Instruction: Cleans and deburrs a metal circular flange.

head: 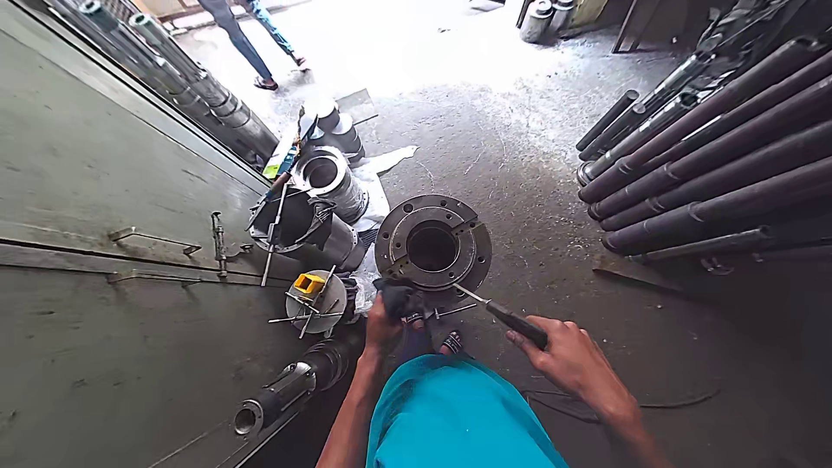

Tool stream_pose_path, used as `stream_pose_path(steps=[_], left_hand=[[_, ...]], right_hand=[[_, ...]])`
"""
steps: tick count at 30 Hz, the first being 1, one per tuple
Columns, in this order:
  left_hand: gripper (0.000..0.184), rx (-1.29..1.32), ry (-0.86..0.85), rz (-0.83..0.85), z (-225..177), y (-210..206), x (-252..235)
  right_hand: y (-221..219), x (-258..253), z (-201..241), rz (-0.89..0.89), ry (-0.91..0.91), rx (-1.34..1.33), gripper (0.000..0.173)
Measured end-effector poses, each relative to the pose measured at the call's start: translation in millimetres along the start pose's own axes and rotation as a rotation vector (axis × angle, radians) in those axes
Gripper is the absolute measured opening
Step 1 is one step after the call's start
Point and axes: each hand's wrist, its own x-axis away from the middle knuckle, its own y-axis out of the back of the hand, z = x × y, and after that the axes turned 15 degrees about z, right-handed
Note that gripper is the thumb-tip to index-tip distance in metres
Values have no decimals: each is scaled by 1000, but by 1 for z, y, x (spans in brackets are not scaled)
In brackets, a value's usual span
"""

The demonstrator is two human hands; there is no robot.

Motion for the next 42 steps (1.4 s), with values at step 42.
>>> stream_pose_path(steps=[42], left_hand=[[38,-25,-325,538,-108,-57,-123]], right_hand=[[48,-34,3,1,-236,132,52]])
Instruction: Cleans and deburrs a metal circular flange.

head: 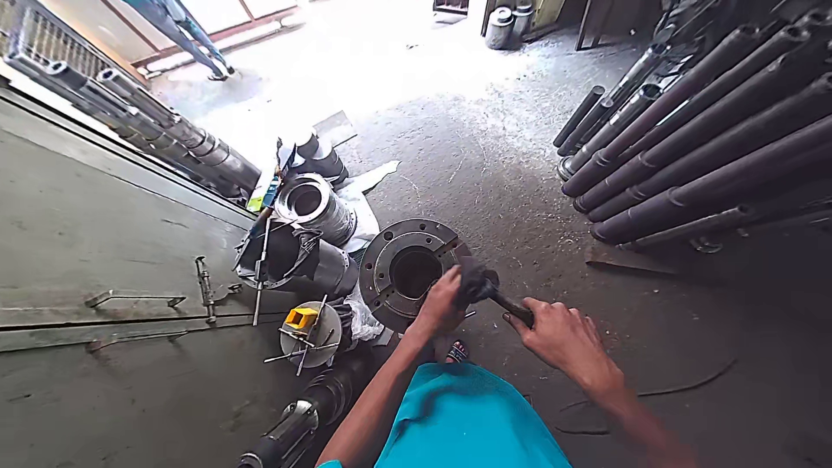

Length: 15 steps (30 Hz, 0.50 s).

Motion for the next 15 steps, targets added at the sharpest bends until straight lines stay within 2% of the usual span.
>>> stream_pose_path(steps=[1,2,4,9,13,15], left_hand=[[39,-95,-19,97,8,-9,-8],[39,-218,-61,120,18,-22,-13],[37,-411,-111,58,28,-38,-14],[38,-350,-139,6,28,-37,-12],[35,-363,-191,-5,33,-35,-14],[35,-355,-207,0,34,-37,-13]], right_hand=[[0,1,6,-3,-21,19,52],[-2,2,11,-8,-38,36,52],[-2,5,16,-11,-55,34,53],[13,-4,10,62,-44,-136,52],[-25,4,17,-153,-39,-61,49],[-35,12,29,-191,-80,-37,49]])
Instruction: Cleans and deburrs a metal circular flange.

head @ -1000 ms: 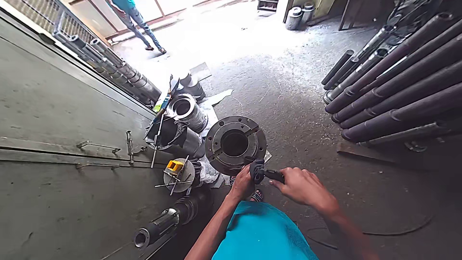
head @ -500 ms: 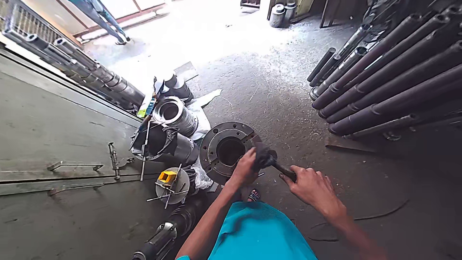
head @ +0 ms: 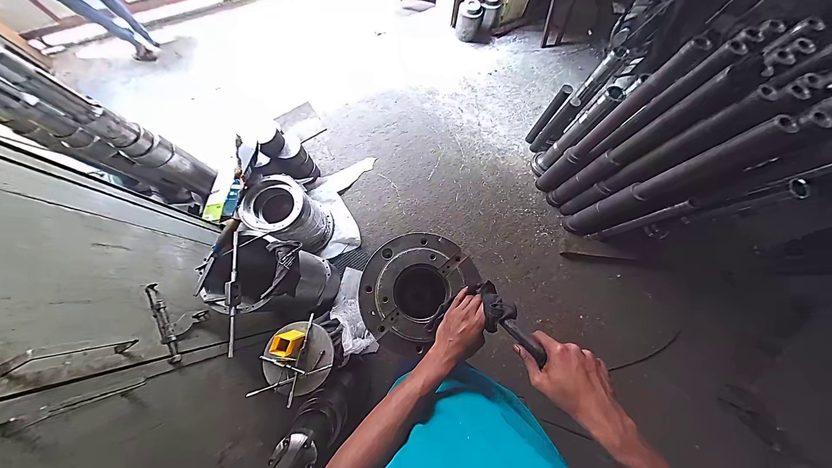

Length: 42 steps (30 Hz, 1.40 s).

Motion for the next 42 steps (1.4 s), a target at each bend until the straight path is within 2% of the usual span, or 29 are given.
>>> stream_pose_path(steps=[4,6,9,11,12,14,16,17,19,23,27,34,42], left_hand=[[37,111,12,-1,1,4,1],[34,332,61,-46,1,15,0],[29,595,222,-277,10,51,-4],[29,554,286,-420,29,72,-12],[30,505,293,-440,40,81,-18],[35,455,230,-310,59,92,-32],[40,376,95,3,77,92,-48],[37,289,14,147,86,85,-57],[26,56,-122,251,99,64,-66],[22,22,-189,193,104,59,-64],[26,74,-175,156,101,61,-64],[31,83,-137,223,101,60,-64],[29,74,-159,153,102,56,-64]], right_hand=[[27,-4,1,139,-65,-220,49],[39,-7,-12,142,-57,-296,47],[41,-14,-13,64,-37,-311,48],[41,-26,3,26,-68,-291,52],[42,-34,12,32,-83,-279,53],[44,-51,27,73,-113,-248,54],[45,-63,42,93,-149,-195,54],[48,-65,48,98,-168,-166,55],[55,-65,57,119,-193,-102,55],[65,-61,62,159,-172,-24,56],[67,-63,67,104,-221,7,54],[78,-68,77,159,-247,-79,54],[75,-66,72,116,-246,-115,52]])
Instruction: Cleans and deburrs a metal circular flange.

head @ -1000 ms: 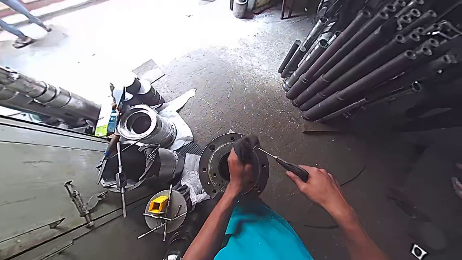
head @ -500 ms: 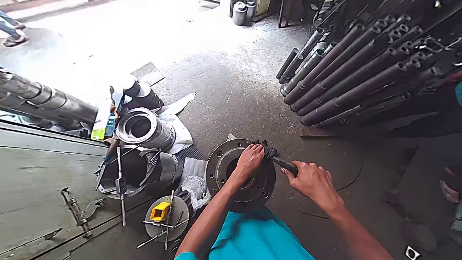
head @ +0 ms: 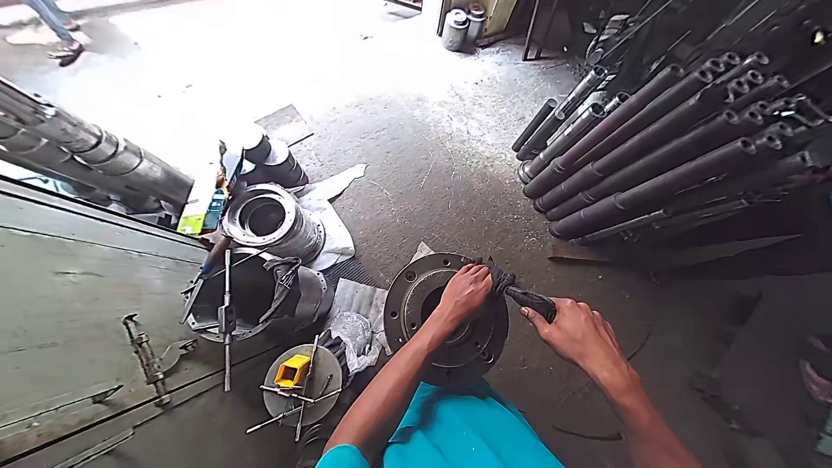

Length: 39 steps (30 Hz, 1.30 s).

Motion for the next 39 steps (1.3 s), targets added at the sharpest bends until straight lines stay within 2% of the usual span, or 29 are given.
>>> stream_pose_path(steps=[4,6,7,11,13,16,21,25,28,29,34,39], left_hand=[[26,56,5,49,1,6,-1],[24,219,52,159,0,25,-4],[26,342,76,155,1,39,-3],[26,655,264,-224,13,92,27],[26,724,362,-318,18,108,45],[22,665,334,-390,26,107,49],[28,435,237,-344,38,91,42],[35,412,169,-103,48,76,42],[41,159,237,119,42,60,40],[44,90,262,142,41,60,40],[41,45,123,-28,40,51,38],[35,10,99,-66,41,54,41]], right_hand=[[-7,1,-13,37,49,-53,52],[-12,3,-30,28,90,-149,47],[-13,4,-38,5,111,-199,45],[-20,7,-52,-119,144,-346,42],[-24,9,-48,-114,158,-353,43],[-24,7,-36,-53,173,-302,44],[-14,-4,-7,-18,210,-230,48],[-4,-14,21,21,231,-145,53],[-2,-20,47,58,187,-66,56],[-2,-20,53,48,176,-55,58],[3,-12,53,45,199,-62,56],[4,-16,42,82,230,-137,55]])
